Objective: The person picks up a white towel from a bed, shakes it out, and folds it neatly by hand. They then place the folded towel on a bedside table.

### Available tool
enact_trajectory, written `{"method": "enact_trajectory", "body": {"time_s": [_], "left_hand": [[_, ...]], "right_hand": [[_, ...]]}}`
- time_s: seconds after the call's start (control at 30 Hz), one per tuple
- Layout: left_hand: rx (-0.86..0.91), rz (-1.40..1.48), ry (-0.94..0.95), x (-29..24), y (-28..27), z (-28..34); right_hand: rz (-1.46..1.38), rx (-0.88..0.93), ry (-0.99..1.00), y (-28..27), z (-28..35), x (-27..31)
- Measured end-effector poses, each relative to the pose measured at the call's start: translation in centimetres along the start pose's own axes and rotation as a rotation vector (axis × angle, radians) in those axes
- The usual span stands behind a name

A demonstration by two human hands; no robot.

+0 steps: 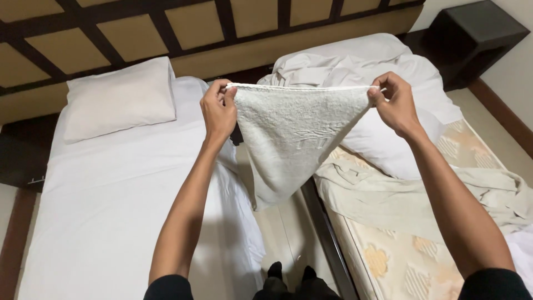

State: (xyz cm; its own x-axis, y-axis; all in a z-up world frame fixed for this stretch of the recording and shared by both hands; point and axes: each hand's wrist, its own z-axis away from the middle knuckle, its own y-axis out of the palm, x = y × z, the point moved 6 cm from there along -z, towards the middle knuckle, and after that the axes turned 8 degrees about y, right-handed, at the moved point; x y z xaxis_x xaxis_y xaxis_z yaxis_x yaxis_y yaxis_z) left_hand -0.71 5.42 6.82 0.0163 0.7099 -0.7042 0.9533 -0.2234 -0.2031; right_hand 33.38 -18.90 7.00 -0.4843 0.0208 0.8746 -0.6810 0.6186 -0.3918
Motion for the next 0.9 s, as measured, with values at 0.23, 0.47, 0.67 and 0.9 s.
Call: {"method": "enact_trajectory", "body": {"time_s": [0.23, 0.47, 0.67, 0.9], "left_hand": [[0.027, -0.016, -0.034, -0.3, 0.8, -0.3], [0.025, 0.001, -0.018, 0.4, 0.3, 0.2], [0.057, 0.063, 0.022, 0.3, -0.2, 0.0], [0.173, 0.101, 0.062, 0.2, 2.6, -1.7]], "right_hand": [[0.056, -0.021, 0.049, -0.8, 0.9, 0.7], [0.131, -0.083, 0.058, -0.6, 1.2, 1.5], [0.107, -0.118, 0.068, -0.4, 2.9, 1.8], [0.169, -0.251, 0.184, -2.1, 7.6, 3.1]]}}
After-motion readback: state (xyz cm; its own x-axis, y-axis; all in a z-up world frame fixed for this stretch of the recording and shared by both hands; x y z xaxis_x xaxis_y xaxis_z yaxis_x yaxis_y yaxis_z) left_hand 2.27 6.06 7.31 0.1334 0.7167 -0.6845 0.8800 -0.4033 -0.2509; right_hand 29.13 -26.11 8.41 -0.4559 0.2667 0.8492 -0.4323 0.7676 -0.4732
